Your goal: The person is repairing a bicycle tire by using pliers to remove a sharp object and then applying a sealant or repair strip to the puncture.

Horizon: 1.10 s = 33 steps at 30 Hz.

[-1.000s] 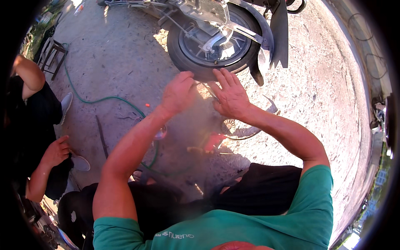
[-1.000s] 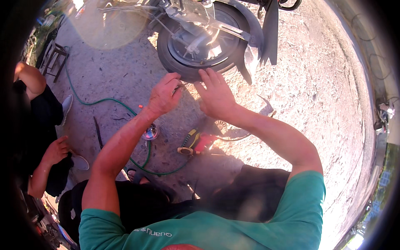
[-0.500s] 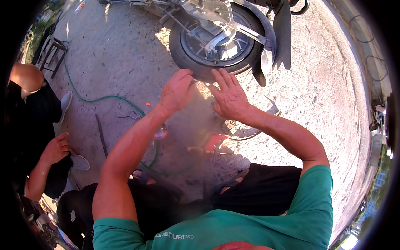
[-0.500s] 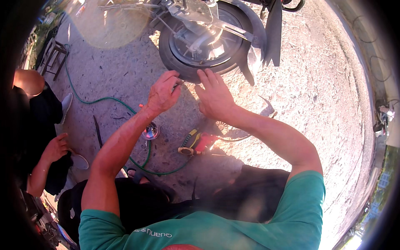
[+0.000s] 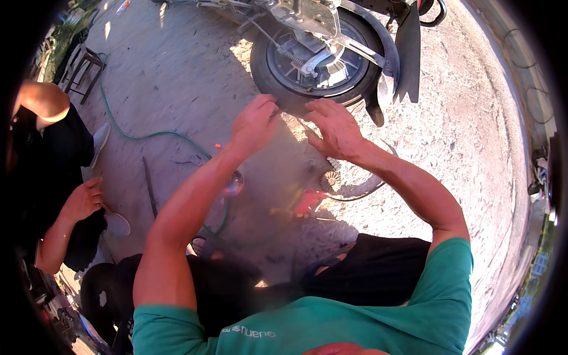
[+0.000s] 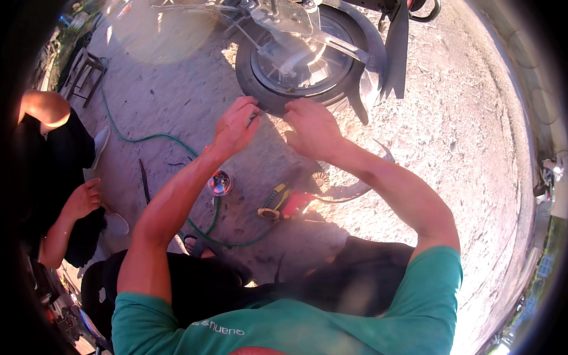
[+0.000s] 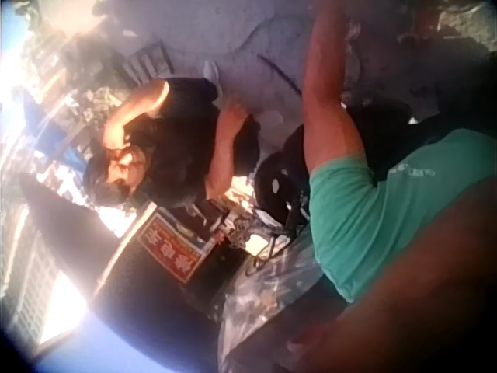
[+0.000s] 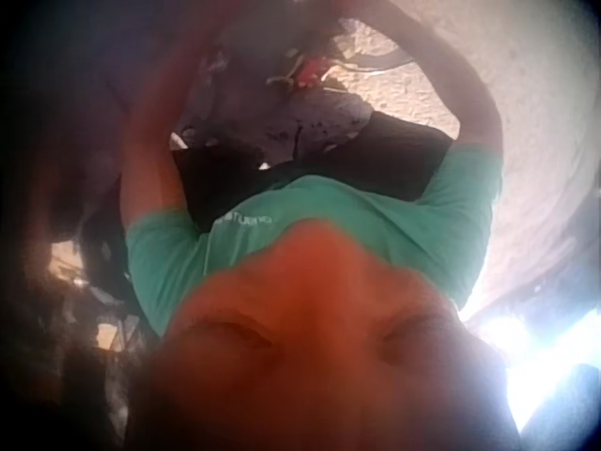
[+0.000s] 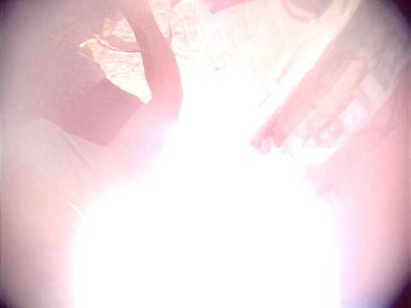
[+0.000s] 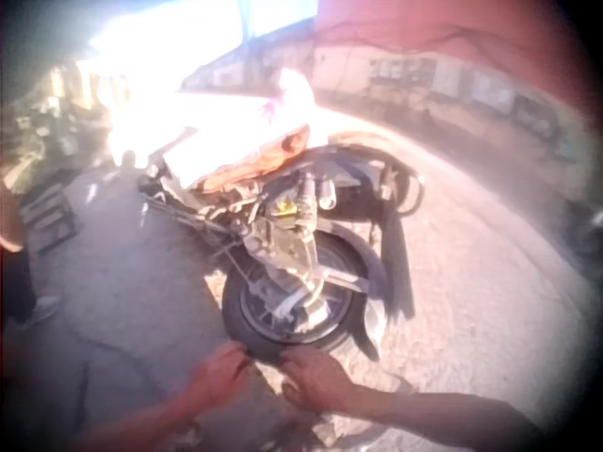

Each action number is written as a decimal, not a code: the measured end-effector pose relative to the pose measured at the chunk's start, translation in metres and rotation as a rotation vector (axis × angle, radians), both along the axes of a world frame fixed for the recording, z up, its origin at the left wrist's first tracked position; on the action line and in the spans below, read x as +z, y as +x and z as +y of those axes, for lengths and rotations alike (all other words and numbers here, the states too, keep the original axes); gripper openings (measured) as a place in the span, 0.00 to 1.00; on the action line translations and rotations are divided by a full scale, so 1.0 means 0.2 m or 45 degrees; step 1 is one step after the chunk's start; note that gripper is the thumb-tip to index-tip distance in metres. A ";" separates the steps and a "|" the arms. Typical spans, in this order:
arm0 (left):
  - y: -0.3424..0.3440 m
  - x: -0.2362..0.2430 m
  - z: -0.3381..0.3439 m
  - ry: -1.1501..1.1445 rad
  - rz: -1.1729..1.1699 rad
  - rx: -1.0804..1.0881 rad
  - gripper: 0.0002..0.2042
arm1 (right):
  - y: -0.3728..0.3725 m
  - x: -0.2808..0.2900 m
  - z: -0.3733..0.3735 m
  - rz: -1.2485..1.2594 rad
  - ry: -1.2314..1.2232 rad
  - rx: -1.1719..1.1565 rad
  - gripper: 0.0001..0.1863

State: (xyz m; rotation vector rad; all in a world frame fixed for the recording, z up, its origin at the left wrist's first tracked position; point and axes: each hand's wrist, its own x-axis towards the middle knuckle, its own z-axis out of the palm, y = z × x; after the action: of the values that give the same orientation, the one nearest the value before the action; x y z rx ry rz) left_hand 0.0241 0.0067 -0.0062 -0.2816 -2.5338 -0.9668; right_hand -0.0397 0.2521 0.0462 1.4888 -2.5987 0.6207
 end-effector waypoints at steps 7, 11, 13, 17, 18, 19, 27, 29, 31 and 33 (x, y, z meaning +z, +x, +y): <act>0.00 0.09 0.05 0.240 -0.318 0.106 0.10 | -0.19 0.06 -0.01 -0.177 -0.166 -0.325 0.13; -0.04 0.17 0.10 0.357 -0.430 0.114 0.14 | -0.22 0.04 -0.08 0.002 -0.008 -0.355 0.13; -0.06 0.19 0.13 0.445 -0.484 0.108 0.14 | -0.25 0.03 -0.09 0.001 0.035 -0.336 0.13; -0.09 0.23 0.19 0.493 -0.521 0.097 0.15 | -0.30 0.03 -0.11 -0.029 0.132 -0.302 0.13; -0.10 0.23 0.19 0.528 -0.547 0.103 0.15 | -0.31 0.03 -0.12 -0.025 0.142 -0.294 0.13; -0.11 0.21 0.19 0.562 -0.573 0.110 0.15 | -0.32 0.02 -0.12 -0.020 0.151 -0.287 0.13; -0.16 0.20 0.22 0.805 -0.708 0.118 0.14 | -0.36 0.00 -0.08 -0.040 0.148 -0.201 0.14; -0.17 0.20 0.23 0.793 -0.701 0.126 0.13 | -0.36 0.00 -0.07 -0.053 0.157 -0.209 0.14; -0.17 0.18 0.23 0.785 -0.701 0.134 0.13 | -0.36 0.00 -0.08 -0.070 0.137 -0.198 0.14; -0.18 0.17 0.24 0.797 -0.710 0.147 0.13 | -0.36 0.00 -0.07 -0.051 0.114 -0.186 0.13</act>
State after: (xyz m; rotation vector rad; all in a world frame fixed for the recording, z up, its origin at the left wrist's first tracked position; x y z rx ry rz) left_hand -0.0115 0.0542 0.0287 0.3645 -2.4796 -1.9209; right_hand -0.1116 0.2377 0.0453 1.3059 -2.7685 0.5303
